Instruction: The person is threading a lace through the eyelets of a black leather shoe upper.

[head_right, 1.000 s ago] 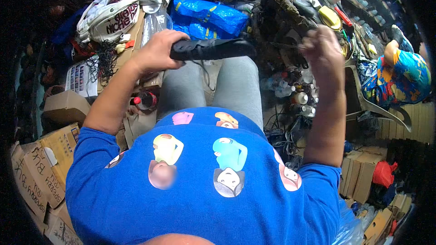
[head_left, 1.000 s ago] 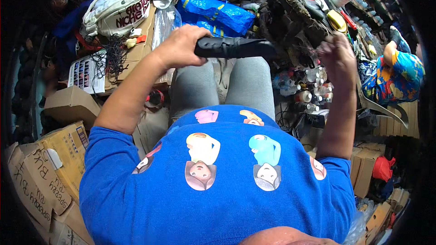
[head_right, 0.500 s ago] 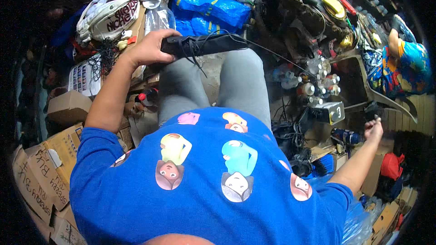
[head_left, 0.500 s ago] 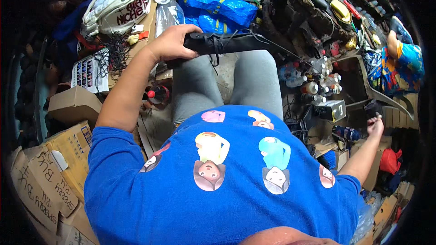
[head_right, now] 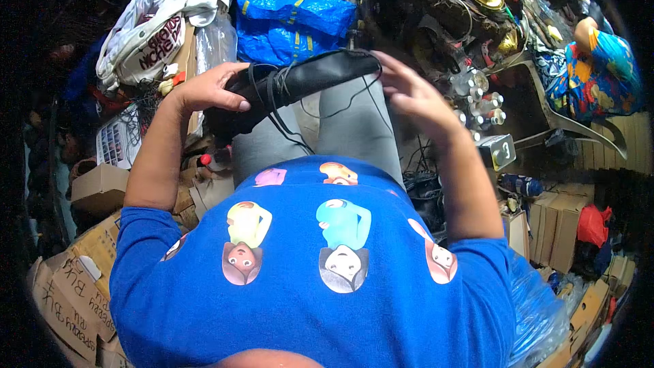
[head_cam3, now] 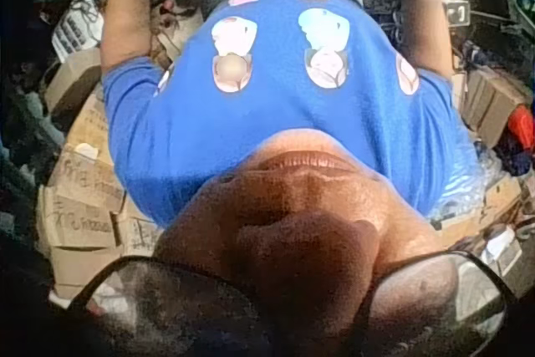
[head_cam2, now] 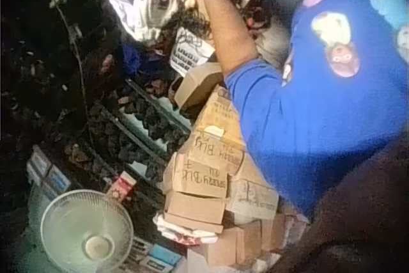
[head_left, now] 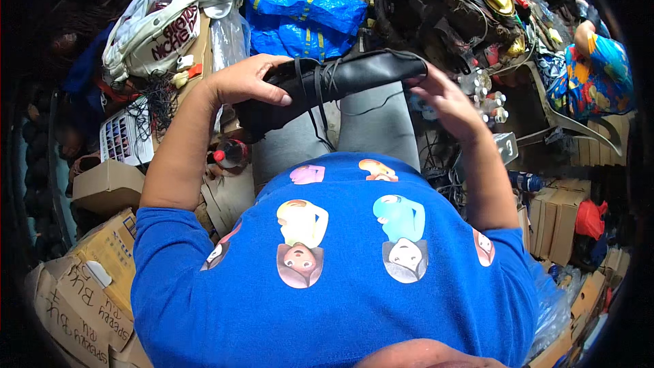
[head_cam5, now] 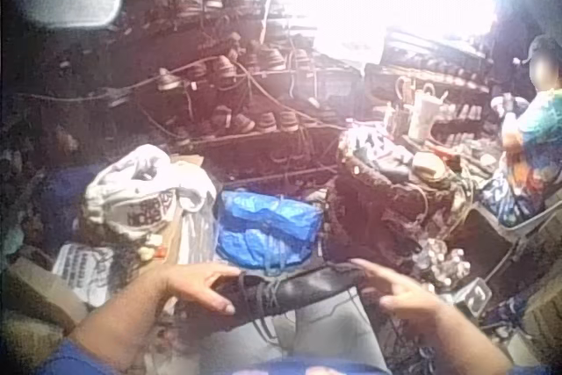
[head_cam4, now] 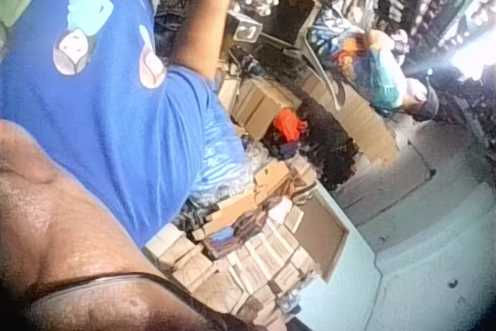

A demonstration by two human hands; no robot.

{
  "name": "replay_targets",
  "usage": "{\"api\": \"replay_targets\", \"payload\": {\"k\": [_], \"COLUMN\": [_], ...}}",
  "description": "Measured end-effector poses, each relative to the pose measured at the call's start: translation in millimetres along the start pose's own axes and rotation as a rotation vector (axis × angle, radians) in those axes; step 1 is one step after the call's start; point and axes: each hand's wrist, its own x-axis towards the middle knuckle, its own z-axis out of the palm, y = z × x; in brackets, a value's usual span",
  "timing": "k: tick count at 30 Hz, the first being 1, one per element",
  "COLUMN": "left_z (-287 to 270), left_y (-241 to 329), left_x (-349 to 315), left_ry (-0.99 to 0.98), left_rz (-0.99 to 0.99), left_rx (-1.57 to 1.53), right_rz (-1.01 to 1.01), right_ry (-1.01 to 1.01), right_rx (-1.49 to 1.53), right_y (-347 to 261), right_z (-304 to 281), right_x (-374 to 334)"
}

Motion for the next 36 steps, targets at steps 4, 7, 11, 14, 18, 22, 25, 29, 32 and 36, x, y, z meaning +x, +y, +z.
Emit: {"api": "replay_targets", "payload": {"k": [4,7,11,14,18,22,25,29,32,36], "left_z": [-8.6,-18.0,-23.2,-19.4,6.8,44.5,99.1,133.8,116.1,122.3], "left_y": [-5.5,-12.3,-21.1,-26.5,-11.7,-17.8,-39.4,-60.1,-59.0,-46.1], "left_x": [-8.5,-29.3,-45.7,-40.9,-10.8,35.8,58.9,55.3,53.1,58.7], "left_ry": [0.062,0.366,0.576,0.701,0.902,1.043,0.968,0.610,0.611,0.816], "left_rz": [0.004,0.030,0.111,0.325,0.250,0.141,0.081,-0.047,0.040,0.485], "left_rx": [-0.005,0.316,0.942,1.185,1.228,1.045,0.944,0.643,0.567,0.758], "right_rz": [0.168,0.199,0.182,0.398,0.508,0.676,1.070,1.137,0.271,0.025], "right_ry": [-0.123,-0.212,0.184,0.286,0.541,0.751,0.799,0.538,0.549,0.383], "right_rx": [0.240,0.370,0.131,-0.207,-0.639,-0.977,-1.300,-1.616,-1.384,-1.039], "right_y": [-8.4,-24.8,-44.6,-63.7,-71.0,-53.6,-40.7,-13.0,-5.1,-6.8], "right_z": [30.2,-31.9,-132.4,-186.4,-244.9,-306.7,-290.5,-211.3,-104.4,23.1], "right_x": [32.4,10.2,-55.8,-114.9,-188.4,-290.3,-312.4,-246.3,-133.8,1.7]}}
